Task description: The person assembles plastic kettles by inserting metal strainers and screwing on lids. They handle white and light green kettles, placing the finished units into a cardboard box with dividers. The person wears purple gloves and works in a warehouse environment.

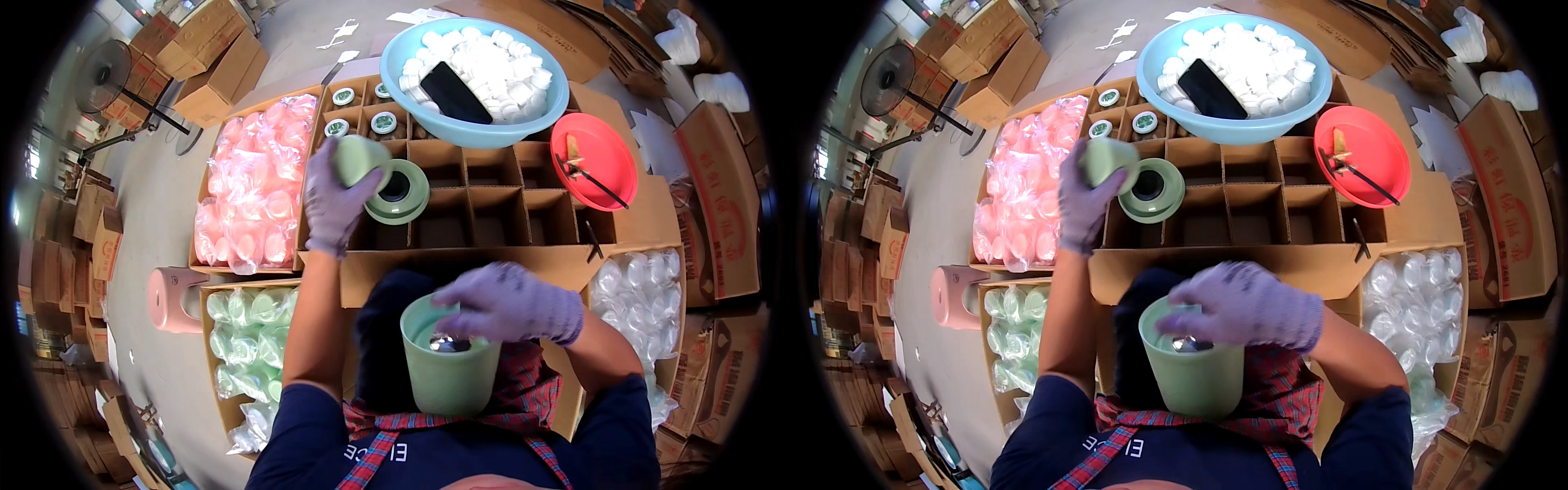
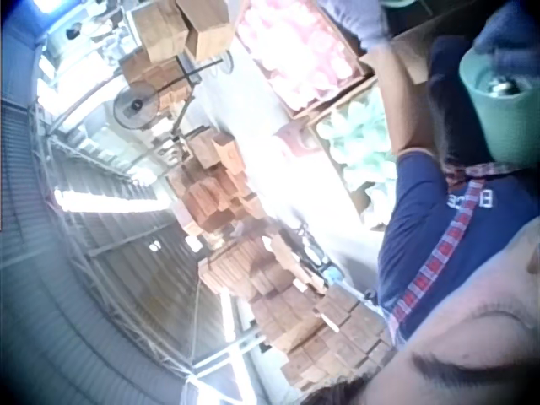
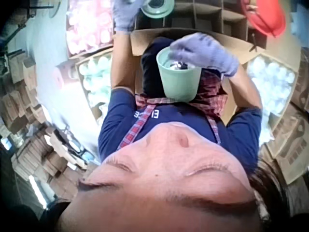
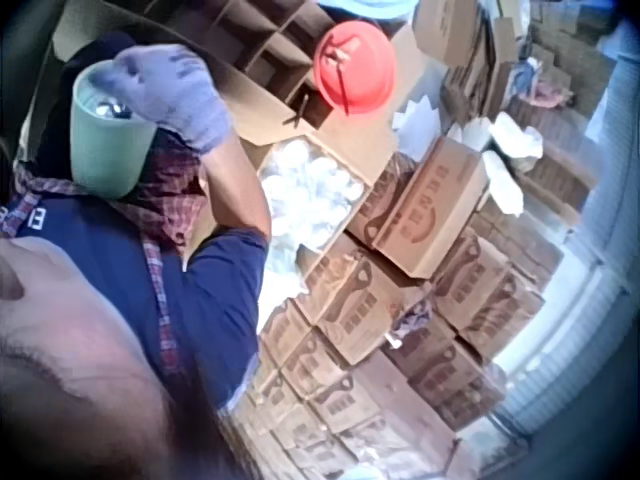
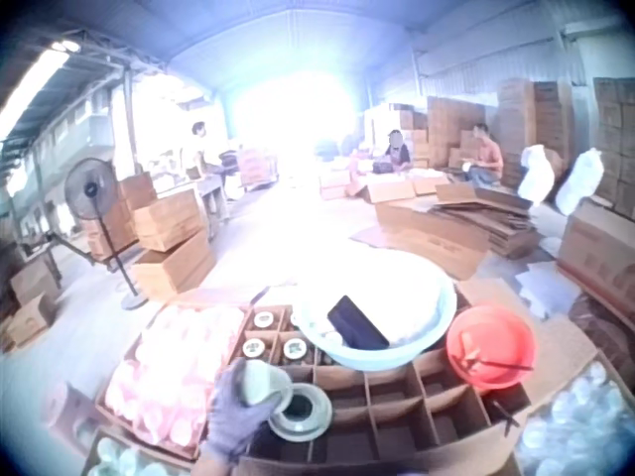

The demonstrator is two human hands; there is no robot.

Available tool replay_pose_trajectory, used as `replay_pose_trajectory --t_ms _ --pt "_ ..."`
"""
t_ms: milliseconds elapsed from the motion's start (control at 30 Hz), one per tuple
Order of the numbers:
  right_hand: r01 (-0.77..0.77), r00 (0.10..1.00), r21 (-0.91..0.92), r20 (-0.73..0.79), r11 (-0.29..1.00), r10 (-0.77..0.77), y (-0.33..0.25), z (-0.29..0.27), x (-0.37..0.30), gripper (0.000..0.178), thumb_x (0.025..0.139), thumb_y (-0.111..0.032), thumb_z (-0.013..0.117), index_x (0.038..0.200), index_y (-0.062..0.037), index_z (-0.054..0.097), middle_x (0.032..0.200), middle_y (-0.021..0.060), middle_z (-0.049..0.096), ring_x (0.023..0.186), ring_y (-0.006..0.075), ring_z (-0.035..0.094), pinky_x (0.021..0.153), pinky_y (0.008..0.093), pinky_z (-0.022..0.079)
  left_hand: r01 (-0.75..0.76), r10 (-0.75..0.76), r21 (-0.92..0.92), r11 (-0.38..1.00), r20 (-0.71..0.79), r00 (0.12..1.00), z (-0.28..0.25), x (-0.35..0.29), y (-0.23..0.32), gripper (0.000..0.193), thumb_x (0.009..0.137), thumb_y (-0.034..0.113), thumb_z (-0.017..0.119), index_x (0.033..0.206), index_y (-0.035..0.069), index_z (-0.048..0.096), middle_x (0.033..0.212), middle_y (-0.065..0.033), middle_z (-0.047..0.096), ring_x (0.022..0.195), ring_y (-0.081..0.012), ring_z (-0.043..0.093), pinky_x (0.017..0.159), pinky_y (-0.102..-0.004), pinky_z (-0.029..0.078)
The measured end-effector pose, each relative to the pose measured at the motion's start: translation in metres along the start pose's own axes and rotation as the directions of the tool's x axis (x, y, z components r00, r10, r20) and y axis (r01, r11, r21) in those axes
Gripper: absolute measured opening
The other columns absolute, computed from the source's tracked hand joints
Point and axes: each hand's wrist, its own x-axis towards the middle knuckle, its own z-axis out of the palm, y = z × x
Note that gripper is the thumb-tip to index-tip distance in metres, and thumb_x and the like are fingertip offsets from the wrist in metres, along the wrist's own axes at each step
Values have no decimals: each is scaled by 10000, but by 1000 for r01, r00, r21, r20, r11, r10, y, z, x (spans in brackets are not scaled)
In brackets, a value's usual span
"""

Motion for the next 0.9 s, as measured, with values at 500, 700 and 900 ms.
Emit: replay_pose_trajectory --t_ms 500,700,900 --pt "-187 906 -511 -419 839 -53 125 37 172 608 765 -337 774 1304 -134 583 1228 118 613 1143 326 595 987 459 469 90 -115 113 989 233 966 -15 3 -97 915 748 338 874 1480 2 441 1458 -229 461 1340 -374 479 1102 -430 433" --pt "-204 748 -342 -659 917 -80 113 6 83 632 731 -280 798 1307 -106 608 1174 148 626 1064 353 611 936 446 506 -23 -82 341 940 290 954 -16 0 -85 980 710 308 902 1505 9 414 1489 -239 427 1365 -374 467 1120 -421 418" --pt "-5 615 -247 -765 969 -191 66 7 17 731 698 -241 858 1356 -68 594 1239 164 619 1113 368 600 977 450 495 -133 113 201 971 106 988 -41 -25 -8 890 808 362 815 1492 -23 395 1454 -251 471 1328 -399 484 1140 -444 361"
